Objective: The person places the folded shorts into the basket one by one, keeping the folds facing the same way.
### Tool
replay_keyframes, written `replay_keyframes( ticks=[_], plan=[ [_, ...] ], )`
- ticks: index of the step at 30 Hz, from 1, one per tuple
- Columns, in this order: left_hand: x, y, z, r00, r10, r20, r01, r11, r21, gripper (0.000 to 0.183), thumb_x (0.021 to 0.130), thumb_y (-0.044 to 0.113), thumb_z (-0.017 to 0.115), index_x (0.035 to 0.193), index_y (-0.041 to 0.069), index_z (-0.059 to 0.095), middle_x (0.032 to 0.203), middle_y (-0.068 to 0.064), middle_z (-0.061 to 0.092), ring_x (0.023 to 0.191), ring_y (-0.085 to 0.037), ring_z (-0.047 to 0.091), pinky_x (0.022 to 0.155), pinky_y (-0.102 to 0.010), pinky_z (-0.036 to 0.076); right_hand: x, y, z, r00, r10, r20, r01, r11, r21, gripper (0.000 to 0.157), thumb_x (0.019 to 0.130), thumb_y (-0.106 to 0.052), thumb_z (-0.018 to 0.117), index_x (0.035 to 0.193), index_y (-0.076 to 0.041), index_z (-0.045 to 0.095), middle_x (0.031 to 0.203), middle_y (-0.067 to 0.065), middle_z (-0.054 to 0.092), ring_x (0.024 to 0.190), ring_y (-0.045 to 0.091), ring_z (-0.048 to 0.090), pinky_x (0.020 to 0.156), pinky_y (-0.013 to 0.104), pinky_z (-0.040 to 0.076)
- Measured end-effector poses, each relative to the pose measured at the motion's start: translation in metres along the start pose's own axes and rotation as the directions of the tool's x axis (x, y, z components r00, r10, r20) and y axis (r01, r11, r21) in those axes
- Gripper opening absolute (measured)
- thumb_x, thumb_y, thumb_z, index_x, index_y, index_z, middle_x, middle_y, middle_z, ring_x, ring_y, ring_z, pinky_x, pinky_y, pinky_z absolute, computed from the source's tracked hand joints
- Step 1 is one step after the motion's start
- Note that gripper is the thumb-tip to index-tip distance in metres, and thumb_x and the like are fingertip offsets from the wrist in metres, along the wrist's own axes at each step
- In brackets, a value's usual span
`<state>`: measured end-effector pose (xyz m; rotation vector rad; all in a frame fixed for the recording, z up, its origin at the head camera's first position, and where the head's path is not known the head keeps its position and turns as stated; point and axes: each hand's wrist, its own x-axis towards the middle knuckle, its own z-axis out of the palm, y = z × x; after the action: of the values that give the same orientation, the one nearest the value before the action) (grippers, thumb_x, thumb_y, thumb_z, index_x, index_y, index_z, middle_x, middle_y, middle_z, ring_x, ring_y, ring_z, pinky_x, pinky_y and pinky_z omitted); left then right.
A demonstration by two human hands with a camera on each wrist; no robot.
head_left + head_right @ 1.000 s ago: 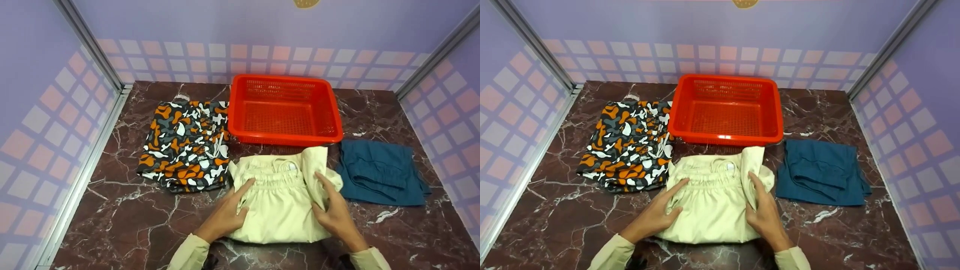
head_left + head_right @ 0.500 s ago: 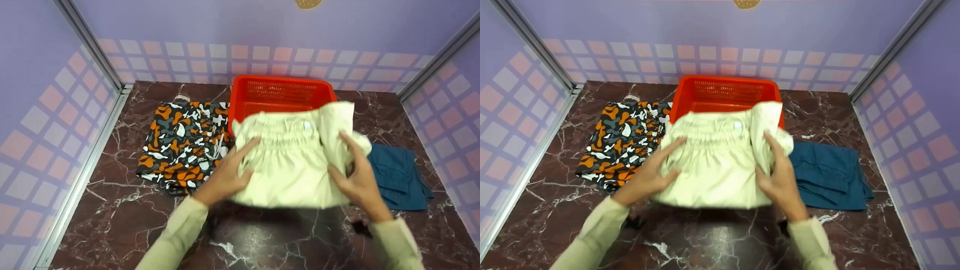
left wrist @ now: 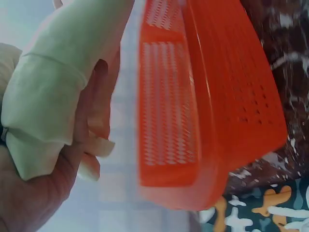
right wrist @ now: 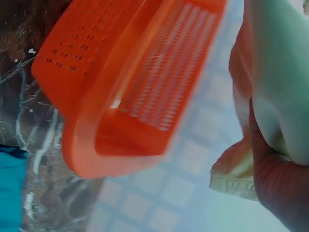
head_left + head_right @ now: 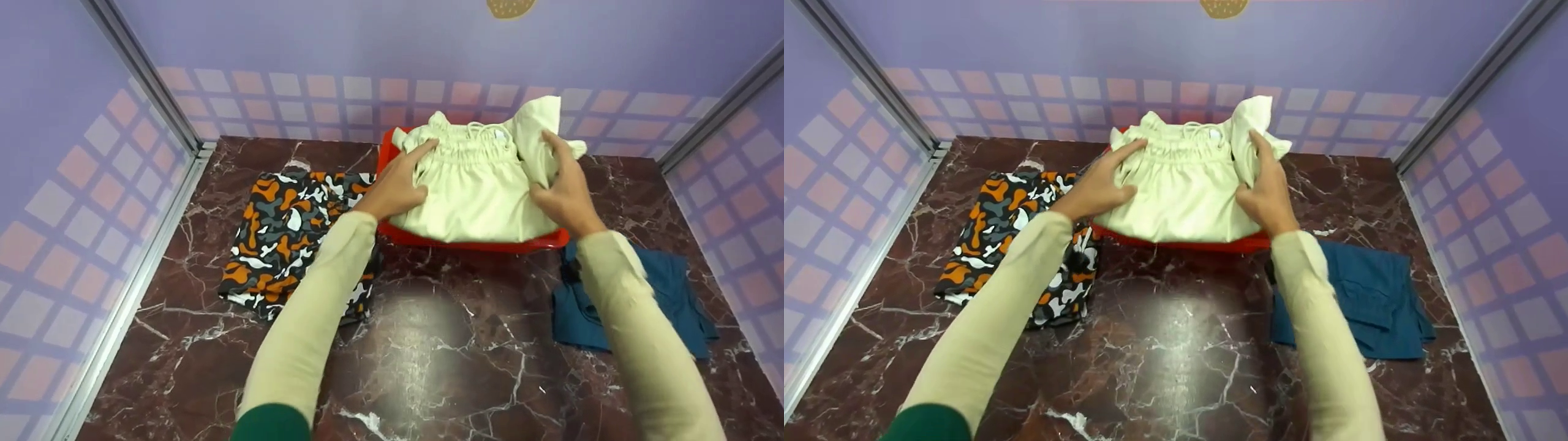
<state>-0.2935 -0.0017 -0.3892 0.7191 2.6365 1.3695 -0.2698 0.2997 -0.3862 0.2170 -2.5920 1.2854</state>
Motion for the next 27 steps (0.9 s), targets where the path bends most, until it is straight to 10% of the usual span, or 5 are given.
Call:
replay_keyframes(
  ticks=[11, 15, 18, 27],
  plan=[
    [0.042, -0.045, 0.03, 0.986, -0.155, 0.069, 0.149, 0.985, 0.09, 0.093, 0.074, -0.009, 0.05, 0.16, 0.021, 0.032, 0.162, -0.004, 0.034, 0.082, -0.025, 0.042, 0.061, -0.03, 0.035, 0.024, 0.058, 0.04, 0.996, 0.069, 0.064, -0.067, 0.997, -0.04, 0.089, 0.073, 0.02, 0.054, 0.157, 0.0, 0.03, 0.153, 0.027, 0.04, 0.137, 0.036, 0.039, 0.116, 0.047, 0.03],
    [0.041, -0.052, 0.041, 0.968, -0.232, 0.095, 0.215, 0.964, 0.159, 0.095, 0.078, -0.006, 0.054, 0.162, 0.026, 0.027, 0.166, -0.01, 0.026, 0.119, -0.033, 0.052, 0.087, -0.038, 0.047, 0.02, 0.068, 0.047, 0.984, 0.123, 0.13, -0.118, 0.992, -0.048, 0.095, 0.071, 0.022, 0.053, 0.159, -0.001, 0.025, 0.156, 0.027, 0.035, 0.134, 0.034, 0.038, 0.112, 0.046, 0.033],
    [0.04, -0.056, 0.046, 0.958, -0.269, 0.103, 0.241, 0.944, 0.224, 0.094, 0.08, -0.002, 0.056, 0.163, 0.029, 0.024, 0.166, -0.015, 0.021, 0.149, -0.033, 0.027, 0.109, -0.046, 0.038, 0.019, 0.073, 0.05, 0.974, 0.142, 0.174, -0.134, 0.989, -0.056, 0.097, 0.069, 0.021, 0.05, 0.159, -0.001, 0.023, 0.158, 0.026, 0.032, 0.133, 0.032, 0.037, 0.107, 0.044, 0.035],
    [0.043, -0.062, 0.059, 0.938, -0.325, 0.121, 0.25, 0.875, 0.416, 0.089, 0.087, 0.008, 0.064, 0.163, 0.023, 0.021, 0.163, -0.02, 0.026, 0.11, -0.039, 0.058, 0.097, -0.049, 0.048, 0.021, 0.078, 0.049, 0.923, 0.253, 0.29, -0.204, 0.961, -0.189, 0.102, 0.066, 0.017, 0.051, 0.16, -0.001, 0.017, 0.154, 0.028, 0.036, 0.116, 0.041, 0.047, 0.088, 0.046, 0.047]
  ],
)
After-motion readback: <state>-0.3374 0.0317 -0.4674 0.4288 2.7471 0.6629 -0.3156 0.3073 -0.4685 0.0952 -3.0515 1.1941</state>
